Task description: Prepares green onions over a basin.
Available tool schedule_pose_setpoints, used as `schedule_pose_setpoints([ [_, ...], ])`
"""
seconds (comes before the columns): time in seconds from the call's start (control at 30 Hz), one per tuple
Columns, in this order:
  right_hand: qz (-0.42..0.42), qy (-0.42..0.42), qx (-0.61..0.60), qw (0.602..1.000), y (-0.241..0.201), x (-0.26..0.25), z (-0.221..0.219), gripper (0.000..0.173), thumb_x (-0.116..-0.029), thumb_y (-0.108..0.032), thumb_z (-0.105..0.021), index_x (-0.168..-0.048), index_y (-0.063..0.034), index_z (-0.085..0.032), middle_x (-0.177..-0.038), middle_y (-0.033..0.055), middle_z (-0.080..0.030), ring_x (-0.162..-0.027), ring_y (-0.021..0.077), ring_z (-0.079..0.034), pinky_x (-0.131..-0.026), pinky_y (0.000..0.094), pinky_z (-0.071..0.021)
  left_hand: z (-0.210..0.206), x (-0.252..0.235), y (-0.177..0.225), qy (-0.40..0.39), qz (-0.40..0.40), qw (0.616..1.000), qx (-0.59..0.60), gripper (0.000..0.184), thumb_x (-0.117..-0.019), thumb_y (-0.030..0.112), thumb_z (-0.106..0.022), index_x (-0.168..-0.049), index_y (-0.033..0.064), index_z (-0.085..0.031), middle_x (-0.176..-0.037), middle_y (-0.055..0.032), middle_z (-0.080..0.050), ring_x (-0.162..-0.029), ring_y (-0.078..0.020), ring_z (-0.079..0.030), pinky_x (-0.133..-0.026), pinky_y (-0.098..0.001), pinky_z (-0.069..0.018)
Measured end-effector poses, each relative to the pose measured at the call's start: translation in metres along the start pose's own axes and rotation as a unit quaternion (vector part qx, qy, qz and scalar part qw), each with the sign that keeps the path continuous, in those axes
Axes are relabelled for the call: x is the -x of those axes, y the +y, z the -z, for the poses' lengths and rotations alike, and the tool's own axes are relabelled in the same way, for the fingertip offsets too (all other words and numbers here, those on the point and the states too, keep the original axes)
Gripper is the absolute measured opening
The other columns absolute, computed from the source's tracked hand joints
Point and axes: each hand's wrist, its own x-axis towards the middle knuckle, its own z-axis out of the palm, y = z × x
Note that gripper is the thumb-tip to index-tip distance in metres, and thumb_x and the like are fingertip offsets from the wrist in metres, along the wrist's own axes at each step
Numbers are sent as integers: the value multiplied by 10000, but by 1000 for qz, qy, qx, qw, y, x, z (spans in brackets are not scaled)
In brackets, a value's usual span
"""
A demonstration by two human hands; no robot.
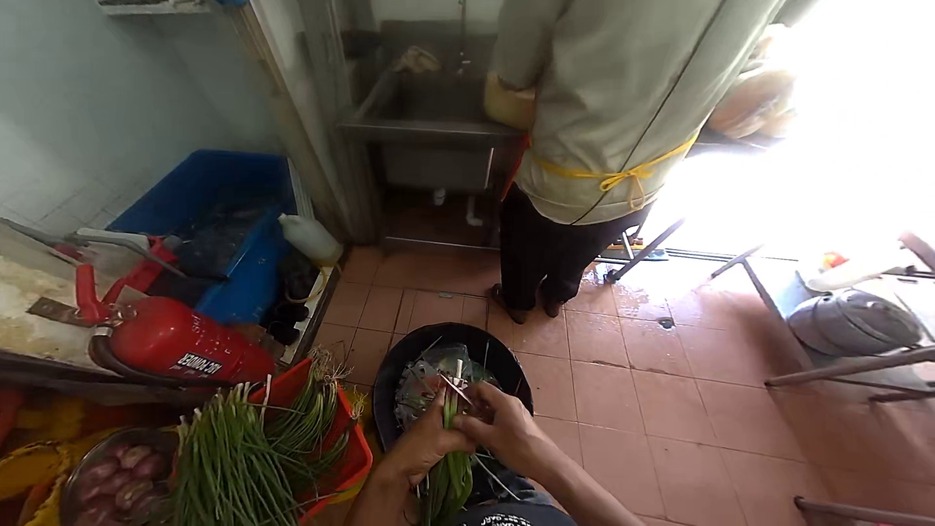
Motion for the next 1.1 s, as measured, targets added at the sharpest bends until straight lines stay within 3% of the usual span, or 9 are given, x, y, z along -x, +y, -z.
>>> schedule_pose_setpoints([
  [0.13,20,-5,-70,997,1,-5,4,268,-1007,-286,-620,-1120,-46,-658,-909,44,-689,-757,132,-676,-718,332,-595,7,3,-4,-30,-13,995,93,669,-766,-42,-649,-1388,-6,-405,-1125,-122,-694,-1002,-214,-703,-898,-398,-595],
  [0.27,12,-2,-106,994,6,-5,13,244,-1058,-259,-530,-1079,-58,-668,-810,0,-670,-658,91,-635,-640,278,-565,12,1,-8,-46,-15,990,132,494,-876,4,-556,-1358,-12,-449,-1099,-142,-701,-991,-240,-706,-912,-416,-587],
  [0.47,-4,85,195,977,10,-4,19,363,-1034,-383,-521,-827,-112,-646,-770,33,-602,-718,183,-606,-678,426,-512,1,-6,-7,-2,27,994,103,381,-989,32,-500,-1367,-10,-466,-1021,-139,-705,-934,-231,-706,-887,-386,-586],
  [0.57,19,29,166,985,5,6,13,385,-1002,-461,-575,-951,-99,-695,-843,45,-644,-754,174,-620,-707,410,-533,-9,-14,-5,99,47,984,142,281,-1033,74,-511,-1296,-22,-539,-996,-141,-707,-912,-216,-707,-853,-378,-596],
  [0.67,-6,-5,214,977,0,7,-3,514,-928,-551,-660,-1147,-86,-663,-1037,96,-675,-913,238,-664,-834,467,-557,-15,-22,-8,114,31,972,201,297,-1100,185,-417,-1208,-8,-615,-1024,-123,-707,-960,-191,-690,-878,-358,-575],
  [0.8,-40,59,149,986,11,-4,-6,357,-1009,-414,-578,-1054,-71,-669,-887,88,-667,-830,227,-665,-788,453,-555,-16,-20,-13,31,-35,977,207,508,-1133,333,-206,-1449,23,-455,-1339,-123,-617,-1255,-178,-586,-1096,-354,-468],
  [0.9,-50,58,-23,997,22,-9,8,259,-1027,-316,-564,-1040,-73,-654,-814,40,-656,-712,143,-650,-681,346,-566,-10,-16,-22,-11,-55,994,93,563,-1071,218,-456,-1562,11,-276,-1405,-134,-581,-1271,-190,-593,-1090,-373,-500],
  [0.97,-40,64,-92,993,23,-8,15,212,-1023,-265,-560,-1013,-67,-636,-792,35,-654,-679,135,-635,-646,321,-550,-12,-15,-26,-13,-49,999,10,724,-934,72,-644,-1542,-5,-256,-1280,-103,-619,-1145,-158,-645,-1000,-333,-552],
  [1.1,0,129,-61,990,16,-5,29,162,-996,-226,-565,-956,-88,-639,-733,19,-635,-613,130,-587,-573,316,-497,-12,-19,-35,-26,-15,999,-14,668,-904,37,-599,-1498,15,-292,-1074,-68,-663,-979,-160,-677,-899,-320,-567],
])
